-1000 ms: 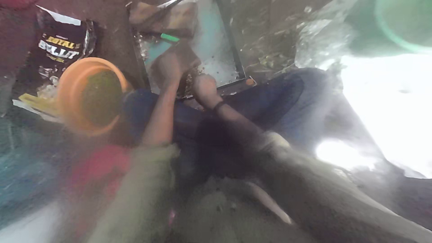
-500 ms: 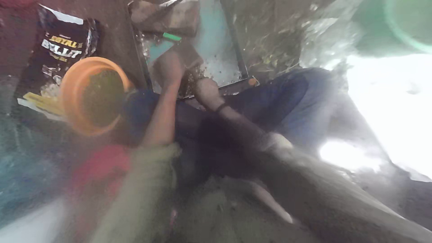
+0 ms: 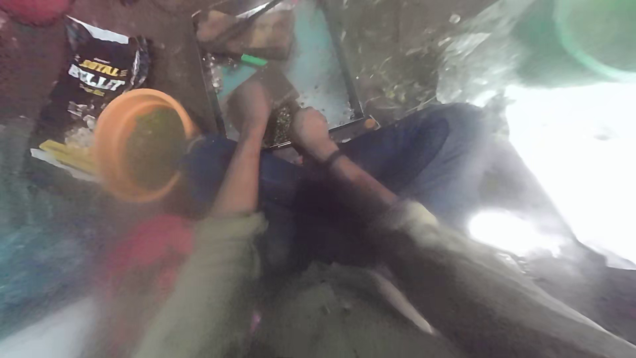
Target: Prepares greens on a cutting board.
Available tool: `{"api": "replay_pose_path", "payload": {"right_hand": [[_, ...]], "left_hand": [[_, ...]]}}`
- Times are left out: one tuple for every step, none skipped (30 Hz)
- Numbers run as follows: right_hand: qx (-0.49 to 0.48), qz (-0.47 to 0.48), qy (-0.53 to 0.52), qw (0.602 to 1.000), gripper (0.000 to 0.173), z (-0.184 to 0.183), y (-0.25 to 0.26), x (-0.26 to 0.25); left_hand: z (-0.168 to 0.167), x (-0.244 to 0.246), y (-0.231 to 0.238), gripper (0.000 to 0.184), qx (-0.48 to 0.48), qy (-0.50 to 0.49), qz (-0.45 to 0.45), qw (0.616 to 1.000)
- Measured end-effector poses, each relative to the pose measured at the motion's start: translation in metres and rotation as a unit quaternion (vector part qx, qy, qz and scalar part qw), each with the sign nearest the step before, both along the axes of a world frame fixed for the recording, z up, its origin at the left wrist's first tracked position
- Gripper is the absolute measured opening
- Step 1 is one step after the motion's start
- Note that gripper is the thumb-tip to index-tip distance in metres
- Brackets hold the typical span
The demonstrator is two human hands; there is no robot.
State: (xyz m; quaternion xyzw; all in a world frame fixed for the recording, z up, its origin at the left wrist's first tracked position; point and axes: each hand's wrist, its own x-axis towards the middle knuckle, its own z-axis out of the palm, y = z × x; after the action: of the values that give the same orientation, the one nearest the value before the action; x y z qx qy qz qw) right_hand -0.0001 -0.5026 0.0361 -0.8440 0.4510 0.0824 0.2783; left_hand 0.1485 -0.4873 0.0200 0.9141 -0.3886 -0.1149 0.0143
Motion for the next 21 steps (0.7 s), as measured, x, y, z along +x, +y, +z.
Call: {"api": "replay_pose_path", "payload": {"right_hand": [[0.0, -0.001, -0.001, 1.0, 0.056, -0.001, -0.001, 0.0], [0.001, 0.0, -0.003, 1.0, 0.056, -0.002, -0.003, 0.002], [0.002, 0.004, -0.003, 1.0, 0.053, -0.004, -0.004, 0.004], [0.001, 0.009, -0.003, 1.0, 0.045, -0.005, -0.004, 0.006], [0.003, 0.015, -0.004, 1.0, 0.04, -0.006, -0.005, 0.009], [0.0, 0.02, -0.005, 1.0, 0.038, -0.007, -0.004, 0.013], [0.0, 0.02, -0.013, 1.0, 0.036, -0.008, -0.004, 0.017], [-0.003, 0.02, -0.023, 1.0, 0.035, -0.01, -0.004, 0.022], [-0.009, 0.02, -0.032, 0.999, 0.035, -0.013, -0.004, 0.026], [-0.012, 0.023, -0.037, 0.999, 0.035, -0.016, -0.005, 0.03], [-0.01, 0.021, -0.038, 0.999, 0.034, -0.017, -0.005, 0.032], [-0.003, 0.013, -0.038, 0.999, 0.032, -0.019, -0.005, 0.034], [0.012, 0.001, -0.035, 0.999, 0.029, -0.021, -0.006, 0.035], [0.027, -0.01, -0.033, 0.999, 0.029, -0.022, -0.007, 0.035], [0.035, -0.017, -0.031, 0.999, 0.03, -0.024, -0.007, 0.035], [0.038, -0.021, -0.032, 0.999, 0.031, -0.027, -0.009, 0.034], [0.038, -0.027, -0.039, 0.998, 0.032, -0.031, -0.011, 0.034], [0.036, -0.035, -0.047, 0.998, 0.035, -0.035, -0.014, 0.035], [0.033, -0.045, -0.059, 0.997, 0.038, -0.039, -0.017, 0.036], [0.028, -0.051, -0.074, 0.996, 0.039, -0.042, -0.021, 0.038], [0.027, -0.053, -0.085, 0.995, 0.041, -0.042, -0.025, 0.04]], "left_hand": [[0.001, -0.001, -0.001, 0.022, 0.001, 0.004, 0.002, 1.0], [0.0, 0.0, -0.001, 0.022, 0.0, 0.005, -0.001, 1.0], [-0.001, 0.001, 0.0, 0.022, -0.001, 0.001, -0.005, 1.0], [-0.003, 0.002, 0.001, 0.023, -0.003, -0.002, -0.011, 1.0], [-0.006, 0.002, 0.002, 0.023, -0.004, -0.003, -0.019, 1.0], [-0.006, 0.002, 0.002, 0.024, -0.003, -0.005, -0.026, 1.0], [-0.006, 0.001, 0.002, 0.024, 0.0, -0.007, -0.03, 1.0], [-0.004, 0.0, 0.002, 0.024, 0.003, -0.008, -0.033, 0.999], [-0.003, -0.001, 0.002, 0.023, 0.003, -0.007, -0.035, 0.999], [-0.002, -0.001, 0.002, 0.022, 0.002, -0.009, -0.034, 0.999], [-0.002, -0.002, 0.003, 0.021, -0.001, -0.015, -0.033, 0.999], [-0.001, -0.003, 0.004, 0.02, -0.001, -0.018, -0.03, 0.999], [0.002, -0.004, 0.005, 0.021, -0.001, -0.013, -0.026, 1.0], [0.004, -0.004, 0.006, 0.022, 0.001, -0.007, -0.024, 1.0], [0.004, -0.003, 0.006, 0.023, 0.001, -0.006, -0.024, 1.0], [0.004, -0.003, 0.005, 0.023, 0.001, -0.004, -0.024, 1.0], [0.004, -0.003, 0.005, 0.024, -0.002, -0.003, -0.027, 1.0], [0.002, -0.002, 0.004, 0.024, -0.006, -0.001, -0.03, 1.0], [0.0, -0.001, 0.004, 0.024, -0.006, 0.001, -0.032, 0.999], [-0.002, 0.002, 0.004, 0.023, -0.009, 0.001, -0.033, 0.999], [-0.004, 0.004, 0.005, 0.024, -0.011, 0.0, -0.032, 0.999]]}}
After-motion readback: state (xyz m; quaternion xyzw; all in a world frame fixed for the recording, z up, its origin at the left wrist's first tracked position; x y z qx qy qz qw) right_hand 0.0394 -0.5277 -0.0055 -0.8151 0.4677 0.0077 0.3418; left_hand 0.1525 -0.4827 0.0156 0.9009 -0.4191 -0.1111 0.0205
